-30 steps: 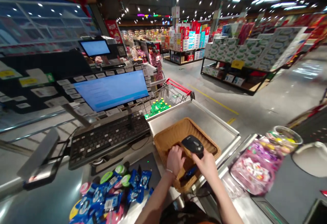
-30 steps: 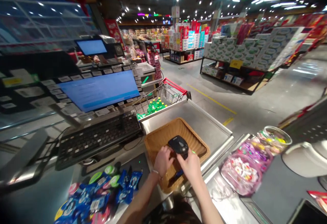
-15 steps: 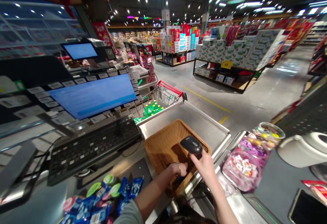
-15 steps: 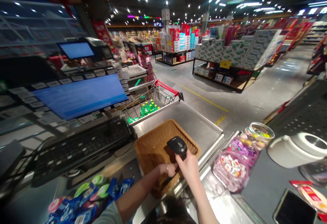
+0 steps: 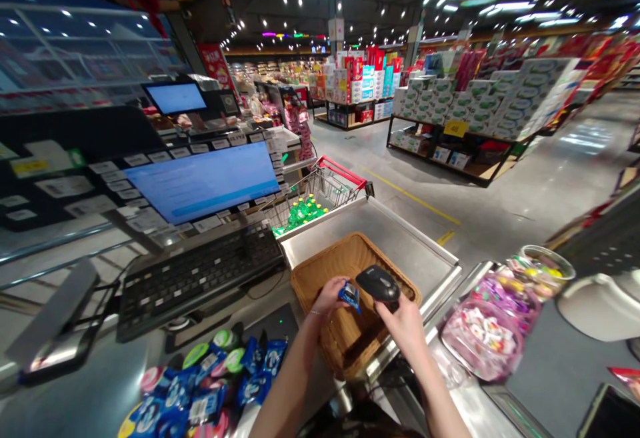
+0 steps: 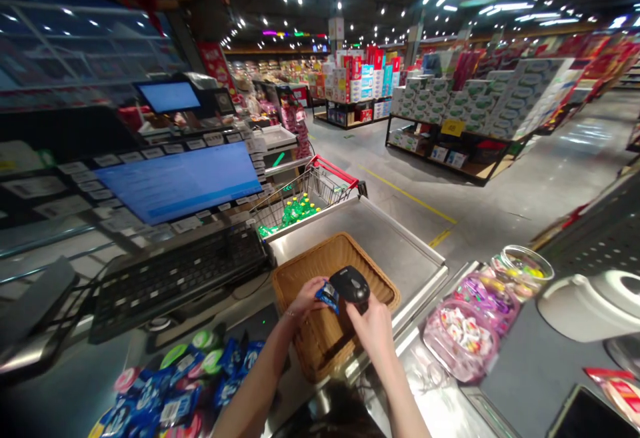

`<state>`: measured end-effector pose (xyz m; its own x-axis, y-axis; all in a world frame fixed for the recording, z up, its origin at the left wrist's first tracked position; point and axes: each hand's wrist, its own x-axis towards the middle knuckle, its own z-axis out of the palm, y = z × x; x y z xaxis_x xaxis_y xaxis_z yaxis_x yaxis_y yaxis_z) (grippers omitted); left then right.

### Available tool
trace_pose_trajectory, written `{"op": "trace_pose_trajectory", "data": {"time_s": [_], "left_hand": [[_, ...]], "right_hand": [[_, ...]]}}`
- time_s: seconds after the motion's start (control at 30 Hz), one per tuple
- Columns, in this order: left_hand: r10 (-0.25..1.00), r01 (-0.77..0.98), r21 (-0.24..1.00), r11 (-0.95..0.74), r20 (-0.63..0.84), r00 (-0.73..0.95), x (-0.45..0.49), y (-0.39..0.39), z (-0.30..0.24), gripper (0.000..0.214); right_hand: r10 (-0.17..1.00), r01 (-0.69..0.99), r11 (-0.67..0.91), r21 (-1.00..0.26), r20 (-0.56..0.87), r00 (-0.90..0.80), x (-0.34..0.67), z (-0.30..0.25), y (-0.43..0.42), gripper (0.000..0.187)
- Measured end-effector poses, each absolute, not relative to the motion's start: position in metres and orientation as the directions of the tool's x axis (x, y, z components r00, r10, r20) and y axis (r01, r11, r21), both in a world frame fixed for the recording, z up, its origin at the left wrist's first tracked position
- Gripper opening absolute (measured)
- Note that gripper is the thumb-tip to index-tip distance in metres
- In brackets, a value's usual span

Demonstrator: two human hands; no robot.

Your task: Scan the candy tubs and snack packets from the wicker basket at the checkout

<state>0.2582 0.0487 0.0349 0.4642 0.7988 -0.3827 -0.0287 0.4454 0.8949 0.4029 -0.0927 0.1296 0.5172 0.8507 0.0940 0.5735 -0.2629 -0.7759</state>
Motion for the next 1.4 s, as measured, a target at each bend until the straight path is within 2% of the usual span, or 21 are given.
{"op": "trace_pose_trajectory", "data": {"time_s": [0.13,0.2,0.33,0.5,0.8,1.03,1.23,1.33,1.4], "left_hand": [[0.800,-0.191,0.808,0.558,-0.461,0.385,0.229,0.051,0.052,0.041],[0.817,-0.277,0.783,0.558,-0.458,0.350,0.219,0.048,0.060,0.043],[0.905,-0.431,0.799,0.419,-0.331,0.266,0.206,0.038,0.072,0.045],[0.952,-0.515,0.806,0.291,-0.191,0.239,0.194,0.027,0.079,0.049],[0.970,-0.491,0.839,0.235,-0.168,0.177,0.182,0.023,0.081,0.042],[0.975,-0.582,0.782,0.223,-0.164,0.152,0.177,0.022,0.076,0.050],[0.975,-0.565,0.795,0.220,-0.172,0.137,0.163,0.020,0.072,0.053],[0.982,-0.539,0.822,0.185,-0.177,0.067,0.149,0.016,0.065,0.050],[0.984,-0.440,0.887,0.143,-0.176,-0.034,0.133,0.012,0.057,0.048]], "right_hand": [[0.875,0.587,-0.229,-0.777,0.100,0.474,0.394,0.131,-0.093,0.031],[0.888,0.615,-0.213,-0.759,0.113,0.447,0.388,0.132,-0.094,0.031],[0.927,0.662,-0.146,-0.735,0.133,0.352,0.372,0.136,-0.095,0.027],[0.961,0.704,-0.069,-0.706,0.143,0.238,0.353,0.141,-0.094,0.023],[0.973,0.744,-0.078,-0.664,0.113,0.202,0.339,0.147,-0.099,0.019],[0.979,0.736,-0.068,-0.674,0.099,0.181,0.337,0.146,-0.100,0.021],[0.970,0.727,-0.042,-0.686,0.146,0.194,0.331,0.141,-0.095,0.026],[0.975,0.732,-0.041,-0.680,0.132,0.178,0.326,0.138,-0.091,0.029],[0.978,0.735,-0.046,-0.677,0.121,0.172,0.322,0.137,-0.088,0.031]]}}
